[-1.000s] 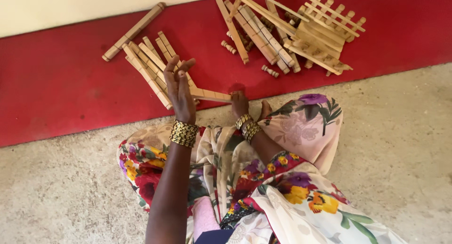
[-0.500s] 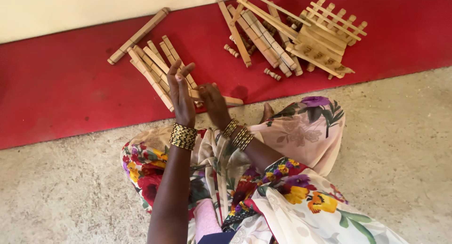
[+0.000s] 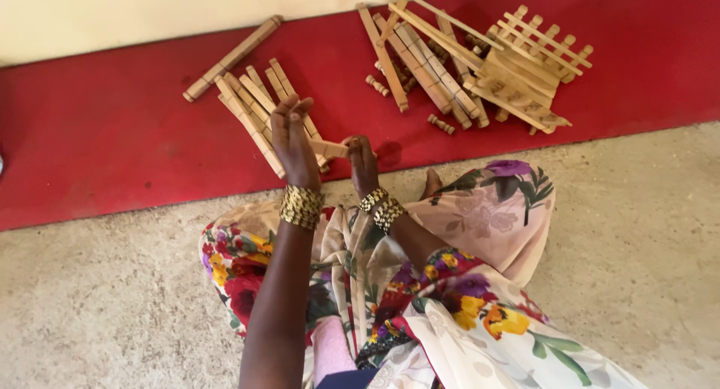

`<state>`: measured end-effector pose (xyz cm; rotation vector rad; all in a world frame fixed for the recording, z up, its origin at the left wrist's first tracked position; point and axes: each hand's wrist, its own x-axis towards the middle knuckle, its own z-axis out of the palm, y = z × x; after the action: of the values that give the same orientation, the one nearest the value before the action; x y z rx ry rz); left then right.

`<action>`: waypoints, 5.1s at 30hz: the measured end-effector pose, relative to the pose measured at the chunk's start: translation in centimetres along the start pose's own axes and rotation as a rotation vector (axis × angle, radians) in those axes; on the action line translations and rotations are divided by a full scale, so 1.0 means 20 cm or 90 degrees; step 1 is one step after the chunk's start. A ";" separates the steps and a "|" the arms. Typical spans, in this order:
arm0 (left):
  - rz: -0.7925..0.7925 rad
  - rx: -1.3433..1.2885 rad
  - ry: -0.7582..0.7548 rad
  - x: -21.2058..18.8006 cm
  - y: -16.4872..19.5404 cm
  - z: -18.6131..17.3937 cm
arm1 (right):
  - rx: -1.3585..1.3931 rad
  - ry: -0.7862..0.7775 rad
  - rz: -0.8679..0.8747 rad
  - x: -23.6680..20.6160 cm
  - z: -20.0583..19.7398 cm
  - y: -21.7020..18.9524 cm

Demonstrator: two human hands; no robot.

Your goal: The person sits on the floor and assembles small wooden stick and dowel pieces, fitting them together by hand and placing completed pieces with a pile of similar wooden parts beside them.

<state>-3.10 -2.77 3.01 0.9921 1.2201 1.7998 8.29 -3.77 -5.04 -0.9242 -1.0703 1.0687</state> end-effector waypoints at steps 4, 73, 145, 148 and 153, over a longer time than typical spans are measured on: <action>0.137 0.133 -0.148 -0.04 0.03 -0.02 | 0.063 -0.088 0.020 0.04 0.04 -0.04; -0.022 0.148 -0.094 -0.06 0.07 -0.04 | 0.265 -0.038 0.169 0.21 -0.10 -0.05; 0.021 0.096 -0.433 -0.07 0.17 0.03 | -0.340 -0.235 0.063 0.18 -0.27 0.00; 0.018 0.028 -0.348 -0.09 0.15 0.07 | -0.324 -0.230 -0.142 0.17 -0.23 -0.08; -0.083 0.061 -0.274 -0.09 0.12 -0.01 | 0.182 -0.141 0.296 0.16 -0.19 -0.20</action>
<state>-2.90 -5.21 4.92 1.2464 1.0759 1.3464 13.18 -1.89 -1.46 -0.8533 -0.8654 1.6940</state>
